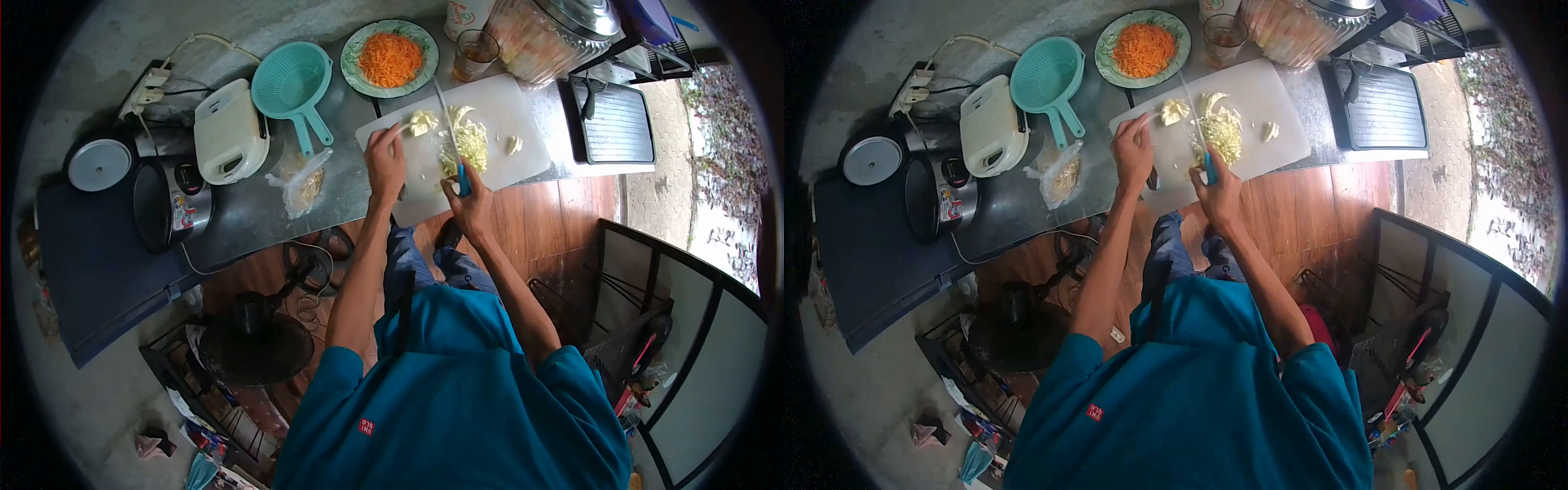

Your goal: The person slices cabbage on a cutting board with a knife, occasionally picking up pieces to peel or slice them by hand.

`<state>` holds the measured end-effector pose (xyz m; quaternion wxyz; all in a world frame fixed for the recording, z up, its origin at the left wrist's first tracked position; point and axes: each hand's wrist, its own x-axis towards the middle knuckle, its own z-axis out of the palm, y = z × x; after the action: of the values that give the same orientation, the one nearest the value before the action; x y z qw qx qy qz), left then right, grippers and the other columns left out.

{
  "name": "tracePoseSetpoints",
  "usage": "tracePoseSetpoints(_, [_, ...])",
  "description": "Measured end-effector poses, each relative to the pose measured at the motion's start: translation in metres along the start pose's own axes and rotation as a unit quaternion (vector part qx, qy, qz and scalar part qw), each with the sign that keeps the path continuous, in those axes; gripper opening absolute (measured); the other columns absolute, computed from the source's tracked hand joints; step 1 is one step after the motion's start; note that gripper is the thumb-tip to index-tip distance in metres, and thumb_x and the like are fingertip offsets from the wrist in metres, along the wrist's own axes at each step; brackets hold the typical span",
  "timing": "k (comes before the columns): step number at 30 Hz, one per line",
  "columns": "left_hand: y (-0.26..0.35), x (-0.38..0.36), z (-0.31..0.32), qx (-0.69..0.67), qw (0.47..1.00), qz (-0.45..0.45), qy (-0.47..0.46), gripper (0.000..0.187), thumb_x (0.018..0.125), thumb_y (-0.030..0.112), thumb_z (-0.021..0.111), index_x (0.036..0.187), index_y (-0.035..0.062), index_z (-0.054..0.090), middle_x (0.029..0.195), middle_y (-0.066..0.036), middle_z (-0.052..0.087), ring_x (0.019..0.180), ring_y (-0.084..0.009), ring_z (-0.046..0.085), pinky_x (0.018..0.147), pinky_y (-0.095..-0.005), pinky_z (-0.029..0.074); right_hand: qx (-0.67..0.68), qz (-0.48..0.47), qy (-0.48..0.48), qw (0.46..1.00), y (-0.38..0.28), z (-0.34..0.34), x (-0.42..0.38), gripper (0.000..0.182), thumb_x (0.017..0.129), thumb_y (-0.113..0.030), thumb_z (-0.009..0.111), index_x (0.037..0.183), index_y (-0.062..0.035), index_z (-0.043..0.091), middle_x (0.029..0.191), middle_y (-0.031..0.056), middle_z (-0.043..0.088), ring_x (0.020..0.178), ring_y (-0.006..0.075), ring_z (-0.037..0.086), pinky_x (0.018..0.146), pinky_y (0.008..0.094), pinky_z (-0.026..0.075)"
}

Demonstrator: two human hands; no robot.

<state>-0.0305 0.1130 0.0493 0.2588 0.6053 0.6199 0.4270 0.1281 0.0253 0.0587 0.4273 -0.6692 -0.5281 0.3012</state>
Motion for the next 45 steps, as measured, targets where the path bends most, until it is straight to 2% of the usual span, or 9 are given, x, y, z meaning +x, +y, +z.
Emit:
tracePoseSetpoints(5, [0.029,0.020,0.049,0.002,0.995,0.063,-0.080,0.024,0.090,0.003,0.056,0.111,0.0004,0.068,0.094,-0.016,0.060,0.091,-0.0341,0.060,0.082,-0.0403,0.048,-0.015,0.105,0.024,0.994,0.001,-0.036,-0.011,0.056,0.075,-0.009,0.077,0.128,-0.0054,0.057,0.090,0.0165,0.071,0.075,0.0255,0.070,0.070,0.0348,0.054])
tracePoseSetpoints(15, [0.056,0.049,0.145,0.023,0.973,0.134,-0.188,0.024,0.081,-0.002,0.061,0.104,-0.0012,0.068,0.097,-0.018,0.061,0.096,-0.0357,0.060,0.085,-0.0429,0.048,0.025,0.111,0.113,0.987,0.028,-0.065,-0.020,0.054,0.078,-0.014,0.078,0.126,-0.0001,0.058,0.083,0.0134,0.071,0.077,0.0199,0.070,0.072,0.0320,0.053])
tracePoseSetpoints(20, [0.047,0.050,0.137,0.073,0.953,0.238,-0.171,0.035,0.081,0.005,0.066,0.116,0.0012,0.065,0.126,-0.017,0.056,0.119,-0.0349,0.051,0.101,-0.0417,0.041,0.041,0.120,0.126,0.984,0.042,-0.079,-0.029,0.053,0.078,-0.015,0.078,0.125,0.0008,0.058,0.082,0.0139,0.071,0.078,0.0202,0.070,0.073,0.0321,0.053])
tracePoseSetpoints(23, [0.064,0.031,0.101,0.066,0.953,0.248,-0.162,0.033,0.082,0.006,0.065,0.115,0.0010,0.066,0.125,-0.017,0.057,0.120,-0.0345,0.050,0.101,-0.0412,0.040,0.062,0.154,0.125,0.978,0.043,-0.080,-0.034,0.053,0.079,-0.016,0.078,0.125,0.0016,0.058,0.082,0.0134,0.071,0.078,0.0183,0.069,0.072,0.0314,0.053])
tracePoseSetpoints(26, [0.063,-0.011,0.069,-0.080,0.965,0.050,-0.244,0.029,0.089,0.012,0.065,0.115,0.0004,0.066,0.112,-0.013,0.068,0.105,-0.0246,0.063,0.090,-0.0339,0.049,0.080,0.138,0.122,0.980,0.041,-0.076,-0.030,0.054,0.079,-0.016,0.079,0.125,0.0019,0.058,0.084,0.0125,0.071,0.077,0.0155,0.068,0.070,0.0295,0.053])
tracePoseSetpoints(28, [0.053,-0.046,0.053,-0.248,0.895,-0.178,-0.326,0.028,0.093,0.013,0.064,0.117,-0.0018,0.065,0.107,-0.009,0.070,0.095,-0.0149,0.065,0.082,-0.0265,0.051,0.133,0.148,0.088,0.976,0.022,-0.070,-0.021,0.054,0.079,-0.017,0.079,0.124,0.0019,0.059,0.085,0.0116,0.071,0.075,0.0139,0.067,0.067,0.0277,0.052])
tracePoseSetpoints(39, [0.038,-0.101,-0.021,-0.313,0.923,-0.179,-0.133,0.025,0.090,0.001,0.065,0.114,-0.0051,0.066,0.100,-0.009,0.067,0.085,-0.0118,0.063,0.076,-0.0256,0.053,0.239,0.162,-0.152,0.945,-0.022,-0.024,-0.004,0.048,0.084,-0.014,0.076,0.124,0.0043,0.058,0.081,0.0063,0.068,0.069,0.0077,0.060,0.059,0.0218,0.046])
tracePoseSetpoints(43, [0.025,-0.097,-0.025,-0.253,0.934,-0.238,-0.078,0.015,0.089,0.005,0.068,0.101,-0.0034,0.070,0.083,-0.004,0.068,0.078,-0.0103,0.064,0.070,-0.0234,0.052,0.151,0.121,-0.171,0.966,-0.016,-0.020,-0.004,0.044,0.090,-0.019,0.070,0.125,0.0035,0.057,0.082,0.0058,0.069,0.069,0.0069,0.057,0.059,0.0221,0.044])
tracePoseSetpoints(45, [0.021,-0.093,-0.010,-0.203,0.952,-0.228,-0.022,0.015,0.086,0.009,0.071,0.097,-0.0009,0.072,0.078,-0.004,0.069,0.073,-0.0117,0.064,0.066,-0.0250,0.051,0.079,0.067,-0.110,0.989,-0.007,-0.021,-0.006,0.044,0.090,-0.027,0.068,0.120,0.0051,0.060,0.081,0.0129,0.069,0.069,0.0153,0.062,0.067,0.0307,0.050])
